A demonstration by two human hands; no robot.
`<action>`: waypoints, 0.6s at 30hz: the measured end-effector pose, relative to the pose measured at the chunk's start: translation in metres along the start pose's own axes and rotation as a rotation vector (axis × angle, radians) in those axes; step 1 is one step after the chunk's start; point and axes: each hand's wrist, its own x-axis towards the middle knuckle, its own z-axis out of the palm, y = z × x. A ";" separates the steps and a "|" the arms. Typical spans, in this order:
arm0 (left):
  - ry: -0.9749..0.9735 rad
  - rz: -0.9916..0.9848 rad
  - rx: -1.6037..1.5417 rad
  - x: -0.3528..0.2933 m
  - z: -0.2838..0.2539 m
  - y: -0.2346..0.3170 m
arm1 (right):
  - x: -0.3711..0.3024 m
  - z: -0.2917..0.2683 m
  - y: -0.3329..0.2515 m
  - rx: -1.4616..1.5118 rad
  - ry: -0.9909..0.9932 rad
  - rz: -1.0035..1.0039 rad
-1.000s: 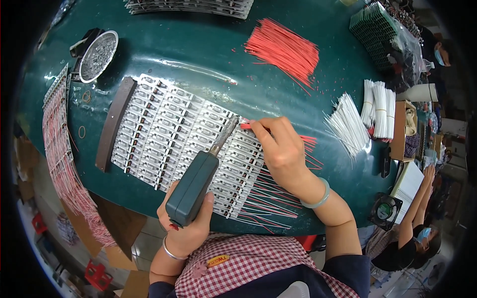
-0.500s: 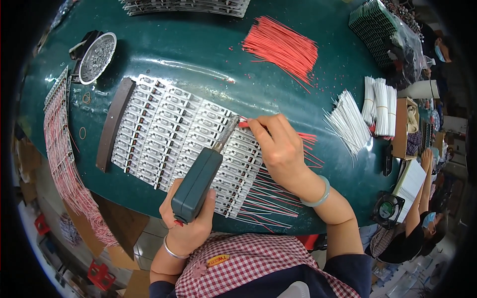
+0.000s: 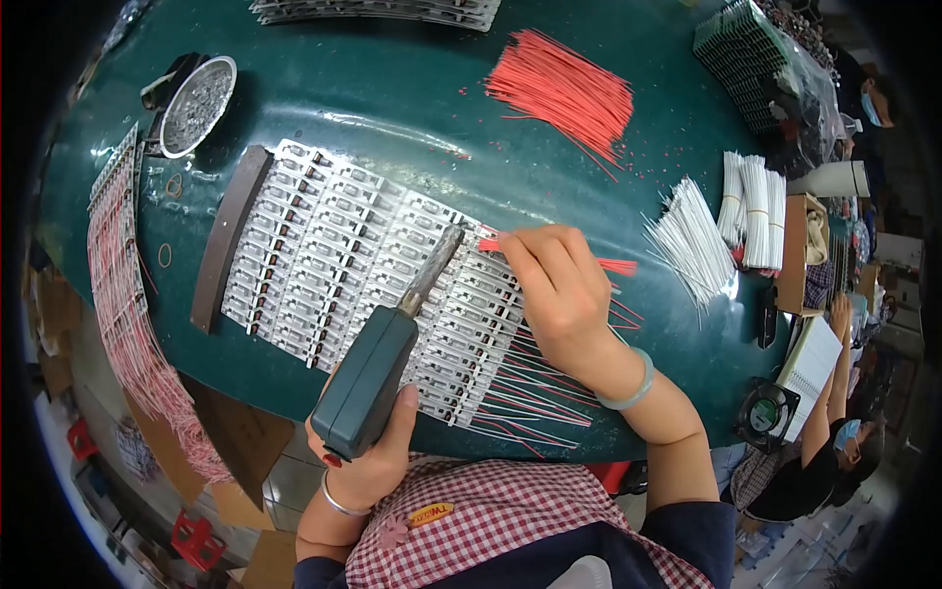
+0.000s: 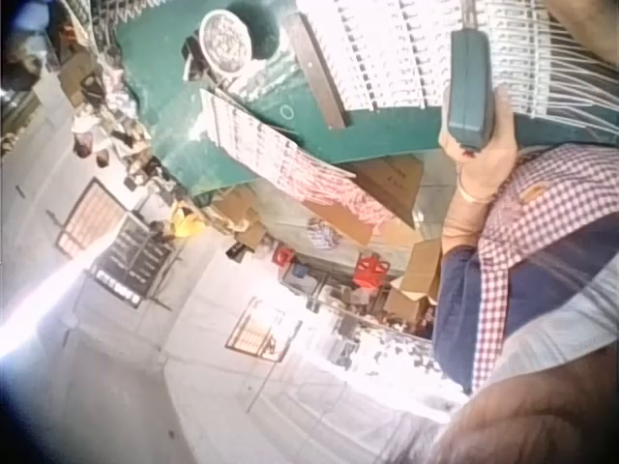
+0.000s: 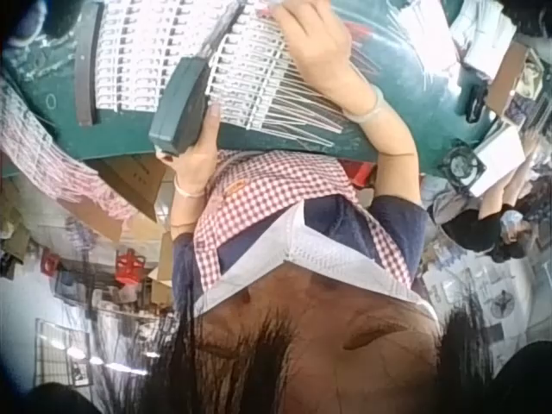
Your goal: The person solders wires onto circuit boards using a soldering iron, positioning red and white wires into place on the board by hand one at a time.
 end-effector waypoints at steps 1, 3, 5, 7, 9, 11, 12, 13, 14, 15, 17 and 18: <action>0.002 0.004 0.019 -0.001 -0.001 -0.001 | 0.000 0.000 -0.003 -0.012 0.065 -0.007; 0.002 0.021 0.022 -0.003 -0.003 -0.004 | 0.000 0.000 -0.006 0.037 0.041 -0.019; -0.003 0.040 0.022 -0.003 -0.003 -0.004 | 0.000 0.001 -0.006 0.080 0.017 -0.029; -0.011 0.022 0.008 -0.002 -0.003 -0.001 | -0.001 0.004 -0.003 0.091 -0.033 -0.057; -0.023 0.024 0.012 -0.001 -0.003 -0.002 | -0.003 0.006 0.000 0.082 -0.036 -0.061; -0.027 0.025 0.021 -0.001 -0.004 -0.002 | -0.002 0.007 0.000 0.080 -0.037 -0.071; -0.030 0.021 0.015 -0.001 -0.003 -0.001 | -0.002 0.008 0.000 0.080 -0.037 -0.070; -0.037 0.018 0.007 -0.001 -0.002 -0.002 | -0.001 0.008 0.000 0.076 -0.038 -0.068; -0.038 0.018 0.006 0.000 -0.002 -0.002 | -0.001 0.007 -0.001 0.074 -0.039 -0.067; -0.049 0.016 0.000 0.000 -0.001 -0.002 | 0.001 0.005 -0.003 0.080 -0.045 -0.039; -0.057 0.013 -0.002 0.002 -0.001 -0.002 | 0.003 0.004 -0.005 0.091 -0.051 -0.012; -0.059 0.036 0.010 0.003 -0.001 -0.001 | 0.004 0.004 -0.005 0.095 -0.057 -0.011</action>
